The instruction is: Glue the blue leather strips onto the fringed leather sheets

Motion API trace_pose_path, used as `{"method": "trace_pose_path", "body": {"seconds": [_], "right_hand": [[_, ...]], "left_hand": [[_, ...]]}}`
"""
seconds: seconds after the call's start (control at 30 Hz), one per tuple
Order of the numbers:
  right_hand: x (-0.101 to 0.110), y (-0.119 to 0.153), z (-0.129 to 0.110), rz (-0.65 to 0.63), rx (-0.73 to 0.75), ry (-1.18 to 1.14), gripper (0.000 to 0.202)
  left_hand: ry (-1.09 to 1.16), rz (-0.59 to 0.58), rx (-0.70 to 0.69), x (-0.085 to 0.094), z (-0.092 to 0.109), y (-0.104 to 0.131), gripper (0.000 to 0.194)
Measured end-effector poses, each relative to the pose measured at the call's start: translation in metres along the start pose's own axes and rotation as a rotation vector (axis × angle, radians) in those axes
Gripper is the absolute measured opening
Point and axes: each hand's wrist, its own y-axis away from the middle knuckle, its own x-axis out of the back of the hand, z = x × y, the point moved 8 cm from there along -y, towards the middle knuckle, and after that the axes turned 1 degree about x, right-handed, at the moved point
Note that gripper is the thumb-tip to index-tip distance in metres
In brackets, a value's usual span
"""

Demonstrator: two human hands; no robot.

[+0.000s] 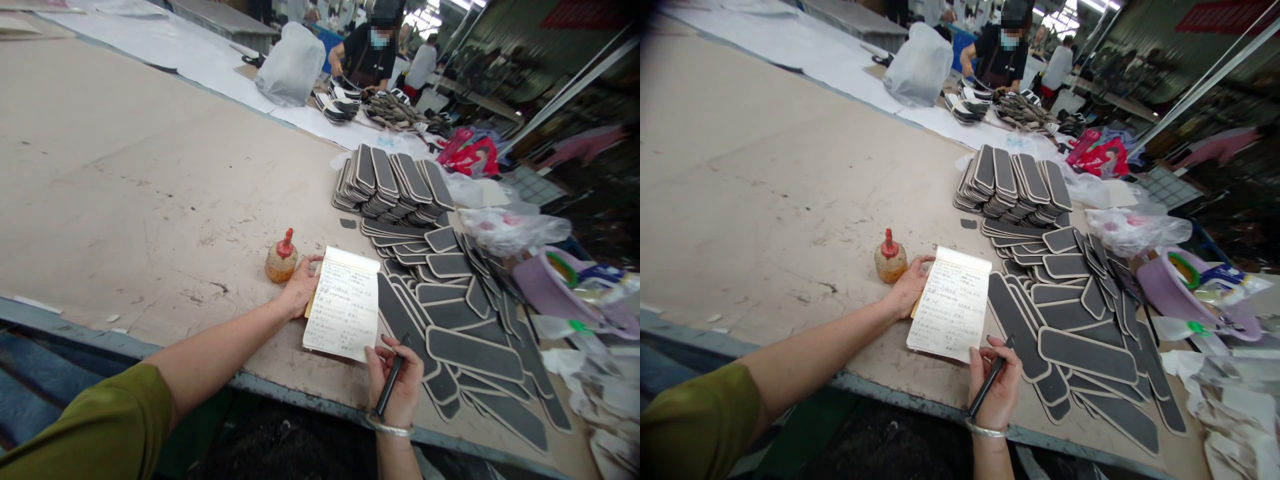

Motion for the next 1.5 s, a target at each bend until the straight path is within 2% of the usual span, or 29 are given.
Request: {"method": "trace_pose_path", "body": {"seconds": [0.1,0.23,0.63,0.87,1.03,1.17,1.5], "right_hand": [[0.0,0.0,-0.001,0.0,0.004,-0.007,0.04],[-0.002,0.001,-0.002,-0.008,0.006,-0.013,0.039],[-0.001,0.001,-0.006,-0.003,0.019,0.002,0.039],[-0.002,0.002,-0.005,-0.004,0.029,0.017,0.037],[-0.004,0.006,-0.004,-0.013,0.058,0.027,0.033],[-0.006,0.01,0.001,-0.035,0.061,0.02,0.031],[-0.012,0.017,0.024,-0.097,0.02,-0.068,0.04]], "left_hand": [[-0.001,0.034,0.002,0.004,-0.002,-0.002,0.063],[0.04,0.001,0.016,0.002,-0.003,-0.003,0.053],[0.106,0.004,0.063,-0.003,-0.007,0.0,0.044],[0.191,-0.137,0.183,-0.016,-0.008,0.001,0.023],[0.129,-0.195,0.182,-0.014,-0.008,0.004,0.042],[0.046,-0.229,0.163,-0.014,-0.011,0.008,0.045],[0.041,-0.196,0.15,-0.012,-0.015,0.008,0.046]]}}
